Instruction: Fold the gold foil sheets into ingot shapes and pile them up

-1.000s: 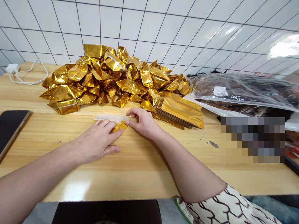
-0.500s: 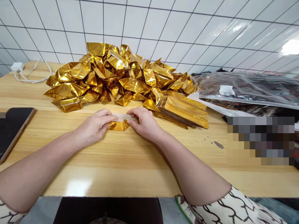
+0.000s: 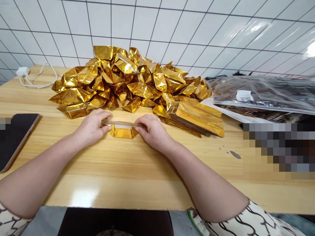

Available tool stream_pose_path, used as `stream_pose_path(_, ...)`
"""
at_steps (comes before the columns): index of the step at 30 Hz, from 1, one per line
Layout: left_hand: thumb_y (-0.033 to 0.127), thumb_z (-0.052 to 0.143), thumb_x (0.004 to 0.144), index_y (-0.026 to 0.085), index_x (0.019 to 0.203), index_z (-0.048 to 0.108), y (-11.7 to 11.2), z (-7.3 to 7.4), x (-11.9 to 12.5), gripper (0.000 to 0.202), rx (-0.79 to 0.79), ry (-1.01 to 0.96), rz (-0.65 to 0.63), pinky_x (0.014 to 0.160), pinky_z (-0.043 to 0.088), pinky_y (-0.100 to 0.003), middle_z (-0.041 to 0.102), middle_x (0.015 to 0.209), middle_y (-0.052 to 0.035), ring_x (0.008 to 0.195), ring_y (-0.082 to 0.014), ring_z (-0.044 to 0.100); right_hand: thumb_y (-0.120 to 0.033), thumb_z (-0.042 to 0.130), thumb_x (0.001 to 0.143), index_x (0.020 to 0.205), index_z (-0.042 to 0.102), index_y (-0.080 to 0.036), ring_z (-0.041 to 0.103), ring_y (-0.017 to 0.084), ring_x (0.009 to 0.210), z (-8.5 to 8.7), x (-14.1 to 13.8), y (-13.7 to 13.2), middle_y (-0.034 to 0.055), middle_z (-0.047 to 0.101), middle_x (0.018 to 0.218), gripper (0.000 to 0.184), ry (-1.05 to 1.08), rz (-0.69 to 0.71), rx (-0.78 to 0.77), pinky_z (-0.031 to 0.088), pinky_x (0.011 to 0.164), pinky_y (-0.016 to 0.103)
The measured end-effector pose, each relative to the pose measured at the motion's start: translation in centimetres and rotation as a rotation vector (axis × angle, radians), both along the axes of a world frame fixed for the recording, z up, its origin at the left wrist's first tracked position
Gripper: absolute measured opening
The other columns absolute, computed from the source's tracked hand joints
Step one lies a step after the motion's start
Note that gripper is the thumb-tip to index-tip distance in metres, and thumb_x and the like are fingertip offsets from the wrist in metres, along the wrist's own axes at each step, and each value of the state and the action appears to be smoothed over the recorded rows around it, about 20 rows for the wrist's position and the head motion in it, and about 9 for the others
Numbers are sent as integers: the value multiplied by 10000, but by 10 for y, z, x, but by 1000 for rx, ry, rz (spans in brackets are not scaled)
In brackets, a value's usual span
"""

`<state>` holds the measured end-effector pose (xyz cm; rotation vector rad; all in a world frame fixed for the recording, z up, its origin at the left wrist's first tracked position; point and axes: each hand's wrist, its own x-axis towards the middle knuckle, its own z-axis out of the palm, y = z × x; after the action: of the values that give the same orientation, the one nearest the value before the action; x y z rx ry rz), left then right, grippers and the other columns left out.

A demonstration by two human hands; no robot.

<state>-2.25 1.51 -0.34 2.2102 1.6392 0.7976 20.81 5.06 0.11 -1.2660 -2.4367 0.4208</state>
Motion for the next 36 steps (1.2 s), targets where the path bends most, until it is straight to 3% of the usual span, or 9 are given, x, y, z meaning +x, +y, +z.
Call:
stream_pose_path(4,137,587,754,190,884,696,0,5,0,178,-11,38,-45,753,526,-348,655,852,-31,811,-188,625,-132,550,828,826,666,-201,525,216,836,-1,1,-1,60,619,821,135,3,35,48,375,820,368)
stream_pose_path(10,105,535,767,197,738,660,-1,4,-1,158,128,113,-110,712,504,-329,646,768,-19,777,-184,607,-169,484,898,826,695,-194,482,225,834,2,3,-4,88,618,824,224,-133,116,203,333,767,355)
stream_pose_path(15,69,464,772,174,767,647,-4,6,-3,212,173,236,-240,706,500,-332,640,780,-49,778,-194,597,-131,447,910,824,710,-175,453,211,800,10,7,-9,92,613,794,281,-260,225,272,302,744,348)
stream_pose_path(18,130,473,809,160,799,657,-8,10,-1,187,143,297,-268,722,500,-351,632,812,-66,796,-208,590,-132,448,908,852,712,-160,445,208,794,13,7,-13,97,617,816,272,-293,256,271,303,749,347)
stream_pose_path(25,348,501,901,192,1168,627,-14,14,10,334,77,366,-350,812,488,-378,619,988,-74,912,-223,565,-141,403,923,1084,679,-142,442,206,787,12,0,-21,101,587,848,319,-293,318,244,319,746,336)
stream_pose_path(36,323,510,909,171,1001,669,-15,15,15,239,19,388,-332,818,483,-382,601,969,-75,922,-230,554,-179,405,946,1090,657,-115,495,214,853,16,-1,-23,111,589,895,297,-317,300,170,360,788,345)
